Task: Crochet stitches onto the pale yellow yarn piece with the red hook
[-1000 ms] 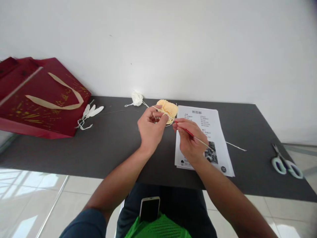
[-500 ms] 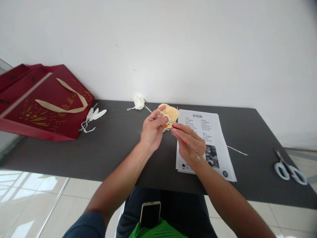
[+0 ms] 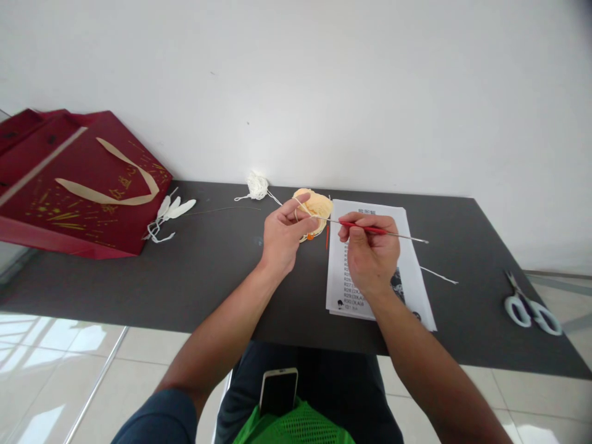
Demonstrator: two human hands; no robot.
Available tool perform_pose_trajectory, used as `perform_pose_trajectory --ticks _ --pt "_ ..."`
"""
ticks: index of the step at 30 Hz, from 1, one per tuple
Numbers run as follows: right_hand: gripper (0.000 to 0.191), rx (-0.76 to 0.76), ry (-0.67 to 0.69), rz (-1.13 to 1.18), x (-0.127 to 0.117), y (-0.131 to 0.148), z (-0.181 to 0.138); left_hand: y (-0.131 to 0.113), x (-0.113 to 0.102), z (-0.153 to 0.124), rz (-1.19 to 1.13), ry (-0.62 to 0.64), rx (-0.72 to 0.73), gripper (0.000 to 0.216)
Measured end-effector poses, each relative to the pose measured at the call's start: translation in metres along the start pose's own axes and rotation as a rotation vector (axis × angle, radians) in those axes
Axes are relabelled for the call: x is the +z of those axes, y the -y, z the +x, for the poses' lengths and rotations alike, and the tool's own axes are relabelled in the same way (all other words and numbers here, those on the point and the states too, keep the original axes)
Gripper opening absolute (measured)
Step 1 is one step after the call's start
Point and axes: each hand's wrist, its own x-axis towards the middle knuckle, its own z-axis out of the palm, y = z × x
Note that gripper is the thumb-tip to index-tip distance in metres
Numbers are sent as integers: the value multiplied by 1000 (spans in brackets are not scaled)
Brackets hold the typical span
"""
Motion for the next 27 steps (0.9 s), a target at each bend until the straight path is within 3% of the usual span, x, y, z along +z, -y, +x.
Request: perform_pose_trajectory --ticks 7,10,12,21,27 --pt "8 -187 35 -328 -2 1 -13 6 -1 -3 432 -131 248 49" --pt "8 -150 7 -346 1 6 -15 6 0 -8 571 -129 397 47" --pt "10 -61 -16 -258 3 11 -12 6 0 -9 565 -92 422 46" --pt "21 116 -40 63 -2 7 6 4 -7 5 148 69 165 43" --pt "23 273 -48 210 -3 4 9 6 -7 5 13 123 89 31"
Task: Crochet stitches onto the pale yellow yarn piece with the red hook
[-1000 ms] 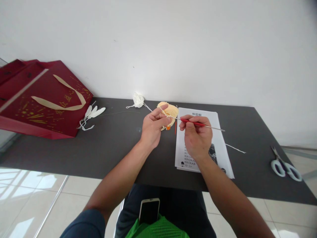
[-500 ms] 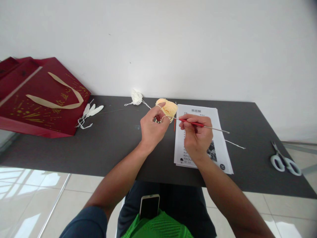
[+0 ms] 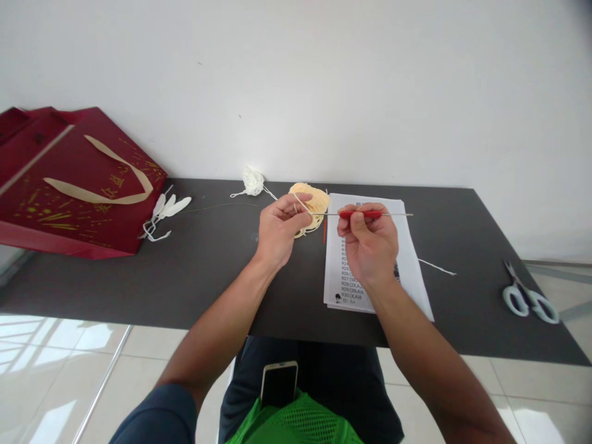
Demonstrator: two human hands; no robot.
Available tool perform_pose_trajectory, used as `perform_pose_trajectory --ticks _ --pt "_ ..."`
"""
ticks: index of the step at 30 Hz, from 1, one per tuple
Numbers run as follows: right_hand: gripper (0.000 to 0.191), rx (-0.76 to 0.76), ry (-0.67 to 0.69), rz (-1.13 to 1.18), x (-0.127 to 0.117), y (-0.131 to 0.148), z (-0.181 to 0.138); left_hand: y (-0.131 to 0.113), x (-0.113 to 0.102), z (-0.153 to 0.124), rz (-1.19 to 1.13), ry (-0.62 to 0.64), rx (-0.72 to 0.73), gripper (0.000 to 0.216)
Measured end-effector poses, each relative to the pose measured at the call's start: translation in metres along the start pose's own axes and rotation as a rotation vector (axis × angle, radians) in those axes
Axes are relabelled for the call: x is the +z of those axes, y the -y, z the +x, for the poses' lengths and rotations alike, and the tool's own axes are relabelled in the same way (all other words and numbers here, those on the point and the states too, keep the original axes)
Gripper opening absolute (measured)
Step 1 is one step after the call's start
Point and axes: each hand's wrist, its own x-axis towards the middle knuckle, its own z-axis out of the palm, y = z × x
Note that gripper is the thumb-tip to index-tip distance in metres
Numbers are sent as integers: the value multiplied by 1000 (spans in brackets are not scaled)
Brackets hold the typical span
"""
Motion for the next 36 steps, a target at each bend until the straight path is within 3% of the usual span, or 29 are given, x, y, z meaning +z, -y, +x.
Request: perform_pose_trajectory --ticks 4,9,21,25,32,36 --pt "18 103 -35 55 3 -3 -1 0 2 -3 -11 -53 -44 18" --pt "15 156 -80 74 8 -7 -4 0 4 -3 11 -70 -25 17" --pt "20 152 -97 48 14 -12 -7 -2 7 -5 186 -95 77 43" --pt "20 142 -102 46 16 -11 -7 -4 6 -6 190 -93 117 42" --pt "15 44 -84 -47 17 -14 -12 -3 8 -5 73 -106 81 41" --pt "15 -136 -65 -313 17 -16 -23 0 7 -3 -64 -122 -33 45"
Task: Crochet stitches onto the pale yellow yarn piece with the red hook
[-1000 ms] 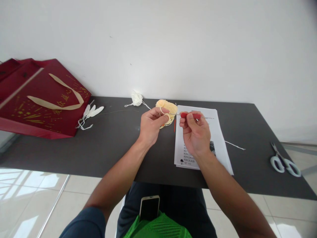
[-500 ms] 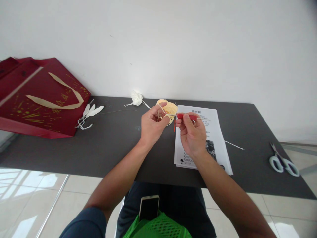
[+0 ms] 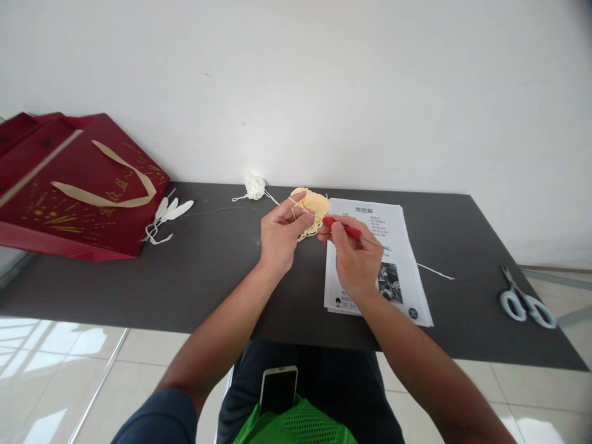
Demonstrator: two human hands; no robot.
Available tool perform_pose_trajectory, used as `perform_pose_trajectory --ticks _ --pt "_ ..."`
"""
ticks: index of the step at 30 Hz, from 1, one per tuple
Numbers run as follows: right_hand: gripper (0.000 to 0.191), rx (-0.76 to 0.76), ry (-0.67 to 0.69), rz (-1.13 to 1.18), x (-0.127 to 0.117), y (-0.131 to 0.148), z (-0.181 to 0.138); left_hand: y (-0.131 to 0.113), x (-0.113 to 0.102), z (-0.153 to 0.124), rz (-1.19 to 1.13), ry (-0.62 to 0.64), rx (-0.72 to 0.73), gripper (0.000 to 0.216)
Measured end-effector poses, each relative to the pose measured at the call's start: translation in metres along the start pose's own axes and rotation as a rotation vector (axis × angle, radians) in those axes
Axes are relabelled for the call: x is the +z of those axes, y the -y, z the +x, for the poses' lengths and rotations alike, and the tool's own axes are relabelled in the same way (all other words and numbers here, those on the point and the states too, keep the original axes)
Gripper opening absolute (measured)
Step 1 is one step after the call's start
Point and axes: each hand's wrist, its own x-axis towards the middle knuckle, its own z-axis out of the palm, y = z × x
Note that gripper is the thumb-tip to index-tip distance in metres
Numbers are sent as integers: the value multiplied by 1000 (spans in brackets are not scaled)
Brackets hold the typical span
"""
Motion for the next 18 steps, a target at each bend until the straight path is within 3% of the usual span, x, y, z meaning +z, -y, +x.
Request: perform_pose_trajectory --ticks 4,6,12,18 --pt "24 -310 96 -227 -4 -1 -9 0 -2 3 -129 -8 -131 50" --pt "30 -377 138 -249 -6 -1 -9 -1 -4 5 -182 10 -174 50" --pt "20 -116 117 -18 -7 0 1 -5 -3 6 -204 53 -235 45" --pt "15 24 49 92 -4 -1 6 -3 -1 3 -32 22 -37 53"
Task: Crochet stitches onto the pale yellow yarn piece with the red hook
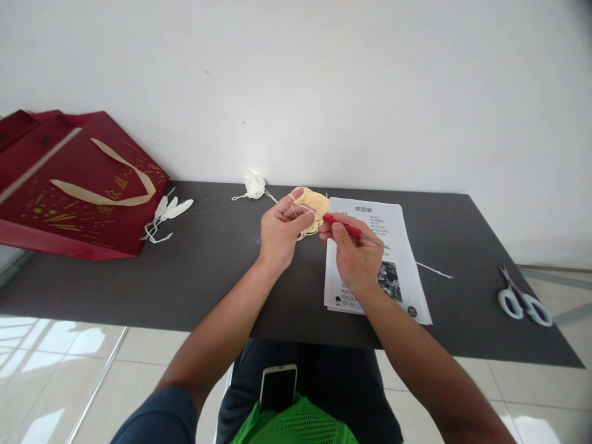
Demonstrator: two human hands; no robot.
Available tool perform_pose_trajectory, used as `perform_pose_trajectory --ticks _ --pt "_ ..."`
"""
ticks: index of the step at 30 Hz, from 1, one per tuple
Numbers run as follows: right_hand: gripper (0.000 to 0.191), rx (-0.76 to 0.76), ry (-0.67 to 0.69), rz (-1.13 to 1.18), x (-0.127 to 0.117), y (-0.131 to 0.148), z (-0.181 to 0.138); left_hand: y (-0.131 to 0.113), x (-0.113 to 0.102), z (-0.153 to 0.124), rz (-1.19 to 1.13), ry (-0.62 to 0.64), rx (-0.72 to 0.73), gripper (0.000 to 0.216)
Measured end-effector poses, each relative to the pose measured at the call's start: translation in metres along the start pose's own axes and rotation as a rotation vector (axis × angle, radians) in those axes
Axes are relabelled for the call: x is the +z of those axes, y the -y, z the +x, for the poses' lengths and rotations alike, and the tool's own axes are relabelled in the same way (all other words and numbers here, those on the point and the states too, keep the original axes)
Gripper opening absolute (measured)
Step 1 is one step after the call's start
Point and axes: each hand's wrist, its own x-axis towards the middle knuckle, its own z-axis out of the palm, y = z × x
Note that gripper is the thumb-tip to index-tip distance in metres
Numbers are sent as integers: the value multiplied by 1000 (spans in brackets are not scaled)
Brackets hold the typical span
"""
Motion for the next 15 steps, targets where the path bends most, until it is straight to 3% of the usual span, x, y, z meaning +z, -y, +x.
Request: perform_pose_trajectory --ticks 4,15 --pt "9 51 -26 84 0 0 4 3 0 0 133 -13 52 59" --pt "11 135 -43 171 1 2 7 4 -1 -2 114 27 117 59"
